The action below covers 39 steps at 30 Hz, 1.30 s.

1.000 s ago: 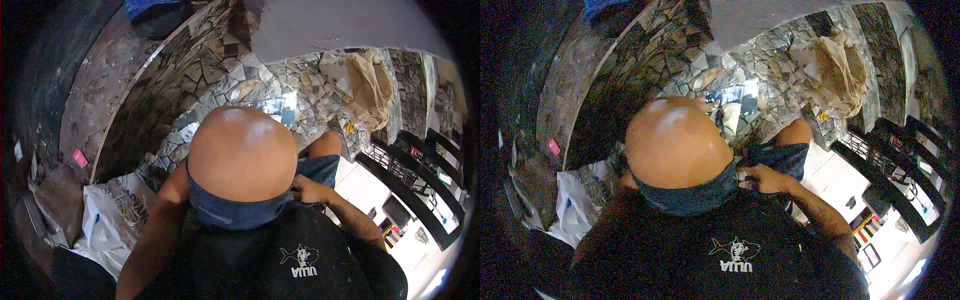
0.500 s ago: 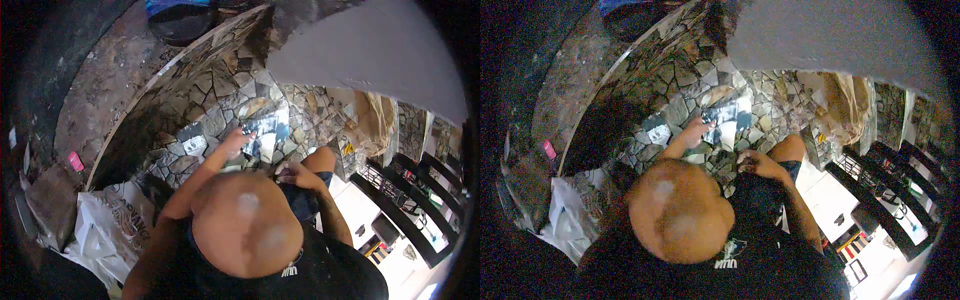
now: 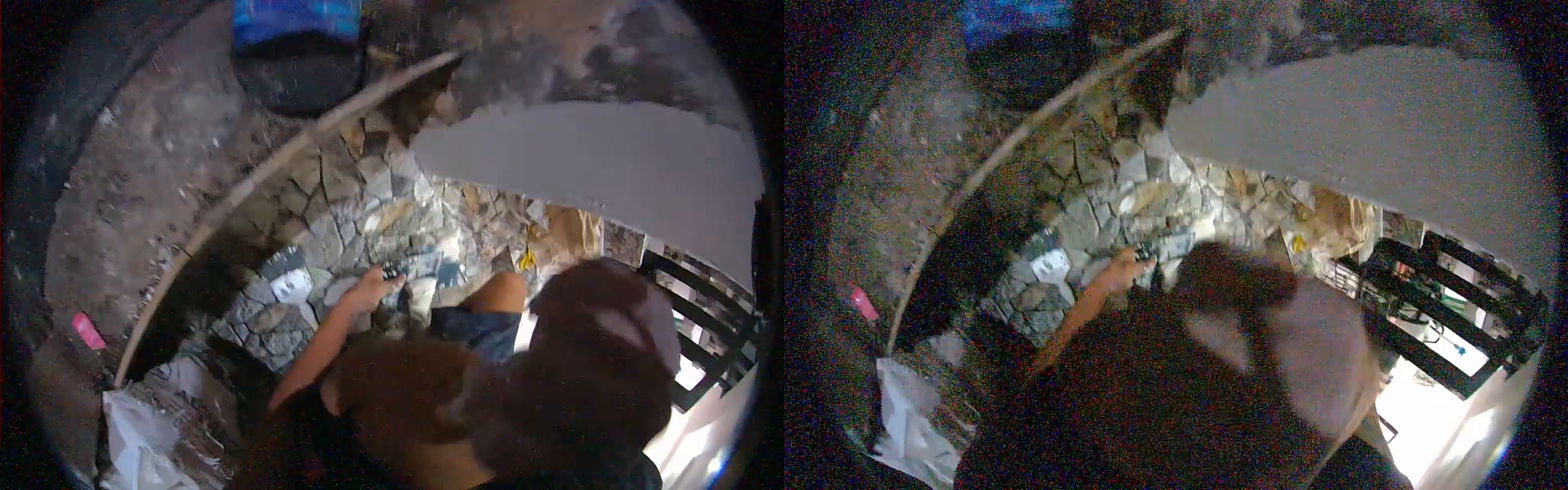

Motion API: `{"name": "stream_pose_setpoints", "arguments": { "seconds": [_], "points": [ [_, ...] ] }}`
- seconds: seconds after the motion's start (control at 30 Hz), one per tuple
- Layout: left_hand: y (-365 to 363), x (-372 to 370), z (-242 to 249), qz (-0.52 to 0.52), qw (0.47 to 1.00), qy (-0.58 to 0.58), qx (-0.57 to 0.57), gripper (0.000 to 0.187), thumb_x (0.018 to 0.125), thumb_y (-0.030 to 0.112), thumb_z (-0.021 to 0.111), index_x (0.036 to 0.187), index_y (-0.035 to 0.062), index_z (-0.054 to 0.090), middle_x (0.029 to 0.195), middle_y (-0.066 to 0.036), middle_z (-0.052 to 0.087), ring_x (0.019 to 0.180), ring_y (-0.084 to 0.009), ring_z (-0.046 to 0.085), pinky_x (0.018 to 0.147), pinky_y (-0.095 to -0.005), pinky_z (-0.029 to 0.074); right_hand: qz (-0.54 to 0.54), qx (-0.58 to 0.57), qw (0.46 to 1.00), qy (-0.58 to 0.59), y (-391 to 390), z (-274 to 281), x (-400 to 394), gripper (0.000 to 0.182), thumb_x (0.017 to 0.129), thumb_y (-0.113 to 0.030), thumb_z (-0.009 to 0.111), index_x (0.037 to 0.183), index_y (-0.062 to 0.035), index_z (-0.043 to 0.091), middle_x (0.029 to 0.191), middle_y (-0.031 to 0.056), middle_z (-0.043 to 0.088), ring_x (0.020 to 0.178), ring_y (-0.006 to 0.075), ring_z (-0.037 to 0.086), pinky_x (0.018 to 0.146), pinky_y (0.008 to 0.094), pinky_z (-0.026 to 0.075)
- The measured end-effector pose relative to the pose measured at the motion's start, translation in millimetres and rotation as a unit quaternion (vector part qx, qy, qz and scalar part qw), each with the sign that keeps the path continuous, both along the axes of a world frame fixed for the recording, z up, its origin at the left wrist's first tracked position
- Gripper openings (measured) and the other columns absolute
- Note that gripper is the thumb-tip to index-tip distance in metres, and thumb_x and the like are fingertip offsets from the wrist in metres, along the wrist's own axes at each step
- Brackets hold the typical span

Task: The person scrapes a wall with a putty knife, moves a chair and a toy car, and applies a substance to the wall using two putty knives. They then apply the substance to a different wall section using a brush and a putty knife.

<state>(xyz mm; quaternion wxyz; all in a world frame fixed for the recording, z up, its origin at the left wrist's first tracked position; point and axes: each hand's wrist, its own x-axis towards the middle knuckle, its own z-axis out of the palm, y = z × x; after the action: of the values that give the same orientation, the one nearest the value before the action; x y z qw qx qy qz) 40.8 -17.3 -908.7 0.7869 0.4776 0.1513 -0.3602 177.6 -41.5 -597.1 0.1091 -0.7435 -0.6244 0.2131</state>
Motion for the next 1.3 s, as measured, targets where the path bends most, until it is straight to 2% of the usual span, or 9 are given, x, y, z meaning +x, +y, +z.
{"name": "stream_pose_setpoints", "arguments": {
  "seconds": [0.07, 0.1, 0.23, 0.37, 0.5, 0.6, 0.73, 1.17, 1.3],
  "points": [
    [-20, -12, -31, 0.082, 0.992, 0.035, -0.093, 0.031, 0.075, 0.023, 0.062, 0.095, 0.0028, 0.051, 0.081, 0.002, 0.052, 0.073, -0.0103, 0.041, 0.067, -0.0256, 0.035, 0.043, 0.016, 0.999, -0.005, 11, 14, -5, 0.021, 0.061, -0.007, 0.059, 0.082, -0.0047, 0.056, 0.067, 0.0116, 0.056, 0.060, 0.0290, 0.054, 0.055, 0.0337, 0.043],
    [-7, -2, -13, 0.014, 0.999, 0.010, -0.037, 0.031, 0.075, 0.023, 0.061, 0.096, 0.0032, 0.051, 0.081, 0.002, 0.052, 0.072, -0.0106, 0.043, 0.066, -0.0259, 0.036, 0.061, 0.023, 0.998, -0.007, 16, 20, -8, 0.021, 0.061, -0.008, 0.059, 0.082, -0.0047, 0.056, 0.067, 0.0115, 0.056, 0.061, 0.0289, 0.054, 0.055, 0.0337, 0.043],
    [-7, -5, -4, 0.113, 0.976, 0.039, -0.183, 0.014, 0.077, 0.016, 0.058, 0.085, 0.0062, 0.053, 0.072, 0.005, 0.051, 0.063, -0.0060, 0.042, 0.057, -0.0227, 0.034, 0.107, 0.046, 0.993, -0.008, 22, 38, -21, 0.021, 0.062, -0.009, 0.059, 0.082, -0.0049, 0.056, 0.069, 0.0112, 0.056, 0.062, 0.0283, 0.054, 0.057, 0.0339, 0.043],
    [-8, -8, -20, 0.033, 0.996, -0.051, -0.067, 0.017, 0.081, 0.019, 0.053, 0.091, 0.0057, 0.053, 0.077, 0.002, 0.055, 0.067, -0.0089, 0.049, 0.064, -0.0270, 0.041, 0.117, 0.057, 0.991, -0.002, 18, 48, -30, 0.020, 0.062, -0.010, 0.058, 0.082, -0.0051, 0.056, 0.070, 0.0109, 0.056, 0.063, 0.0278, 0.054, 0.058, 0.0340, 0.043],
    [-14, 0, 10, 0.144, 0.974, 0.074, -0.157, 0.020, 0.081, 0.020, 0.052, 0.093, 0.0045, 0.053, 0.078, 0.001, 0.056, 0.066, -0.0101, 0.048, 0.062, -0.0281, 0.040, 0.124, 0.060, 0.991, -0.002, 14, 56, -37, 0.020, 0.062, -0.012, 0.058, 0.081, -0.0053, 0.056, 0.071, 0.0106, 0.056, 0.064, 0.0273, 0.055, 0.059, 0.0342, 0.043],
    [5, 1, 17, 0.014, 1.000, -0.003, -0.007, 0.011, 0.079, 0.012, 0.053, 0.088, 0.0048, 0.054, 0.073, 0.000, 0.054, 0.065, -0.0091, 0.050, 0.059, -0.0268, 0.041, 0.117, 0.070, 0.991, 0.011, 13, 53, -43, 0.020, 0.063, -0.013, 0.058, 0.081, -0.0054, 0.056, 0.072, 0.0104, 0.057, 0.065, 0.0269, 0.055, 0.060, 0.0343, 0.043],
    [-9, -5, -8, 0.103, 0.977, 0.096, -0.161, 0.013, 0.078, 0.012, 0.054, 0.089, 0.0049, 0.053, 0.074, 0.000, 0.054, 0.065, -0.0087, 0.049, 0.059, -0.0270, 0.040, 0.117, 0.069, 0.991, 0.015, 19, 47, -37, 0.020, 0.063, -0.014, 0.058, 0.081, -0.0056, 0.056, 0.073, 0.0101, 0.057, 0.066, 0.0263, 0.055, 0.061, 0.0345, 0.044],
    [-10, -8, -22, 0.074, 0.986, -0.140, -0.059, 0.010, 0.077, 0.012, 0.054, 0.086, 0.0065, 0.054, 0.075, 0.001, 0.053, 0.064, -0.0093, 0.048, 0.060, -0.0261, 0.040, 0.090, 0.058, 0.994, -0.004, 30, 49, -35, 0.021, 0.064, -0.019, 0.058, 0.081, -0.0062, 0.057, 0.078, 0.0092, 0.057, 0.070, 0.0246, 0.056, 0.065, 0.0349, 0.044],
    [-22, -15, -35, 0.134, 0.987, -0.053, -0.074, 0.012, 0.079, 0.013, 0.052, 0.089, 0.0060, 0.054, 0.081, -0.002, 0.055, 0.069, -0.0111, 0.050, 0.063, -0.0266, 0.041, 0.047, 0.051, 0.998, -0.006, 25, 43, -28, 0.022, 0.064, -0.021, 0.058, 0.081, -0.0064, 0.057, 0.079, 0.0089, 0.058, 0.071, 0.0241, 0.056, 0.066, 0.0351, 0.044]
  ]
}}
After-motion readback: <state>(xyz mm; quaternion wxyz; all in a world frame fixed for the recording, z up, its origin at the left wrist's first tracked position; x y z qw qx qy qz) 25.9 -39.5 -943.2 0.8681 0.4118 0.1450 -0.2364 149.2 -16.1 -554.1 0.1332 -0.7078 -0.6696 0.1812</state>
